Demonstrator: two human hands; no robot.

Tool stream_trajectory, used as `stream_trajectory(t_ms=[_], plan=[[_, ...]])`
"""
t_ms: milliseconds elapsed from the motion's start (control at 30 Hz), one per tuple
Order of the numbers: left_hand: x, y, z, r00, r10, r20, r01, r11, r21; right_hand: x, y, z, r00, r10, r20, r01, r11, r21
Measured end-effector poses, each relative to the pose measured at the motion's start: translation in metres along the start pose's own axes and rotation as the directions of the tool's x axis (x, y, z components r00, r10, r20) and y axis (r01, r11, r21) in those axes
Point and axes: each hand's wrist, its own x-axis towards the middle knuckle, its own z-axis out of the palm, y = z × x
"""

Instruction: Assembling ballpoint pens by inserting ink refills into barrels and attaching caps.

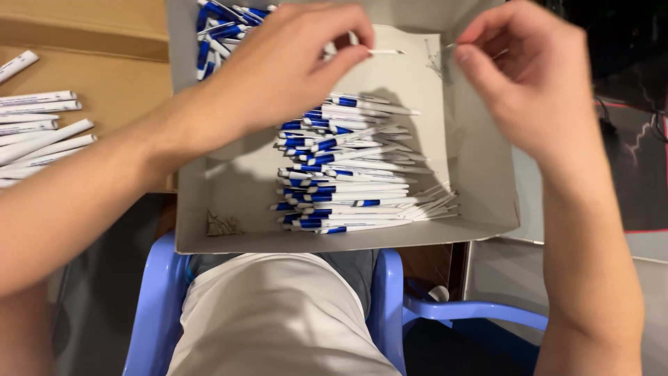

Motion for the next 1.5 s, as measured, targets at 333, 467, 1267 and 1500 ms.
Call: stream_trajectory(t_ms=[333,467,1267,1500], plan=[[-0.028,-0.028,0.012,0.999,0.030,-0.025,-0.032,0.997,-0.071,0.009,-0.015,0.062,0.984,-0.166,0.056,0.165,0.986,0.025],[-0.029,-0.027,0.011,0.999,-0.038,0.010,0.038,0.996,-0.079,0.005,-0.010,0.062,0.989,-0.149,0.013,0.148,0.988,0.052],[-0.024,-0.035,0.026,0.996,-0.030,0.086,0.038,0.995,-0.096,0.004,0.003,0.080,0.917,-0.374,0.138,0.394,0.903,-0.173],[-0.024,-0.030,0.033,0.995,0.045,0.091,-0.042,0.999,-0.033,0.003,-0.003,0.083,0.983,-0.061,0.176,0.078,0.993,-0.093]])
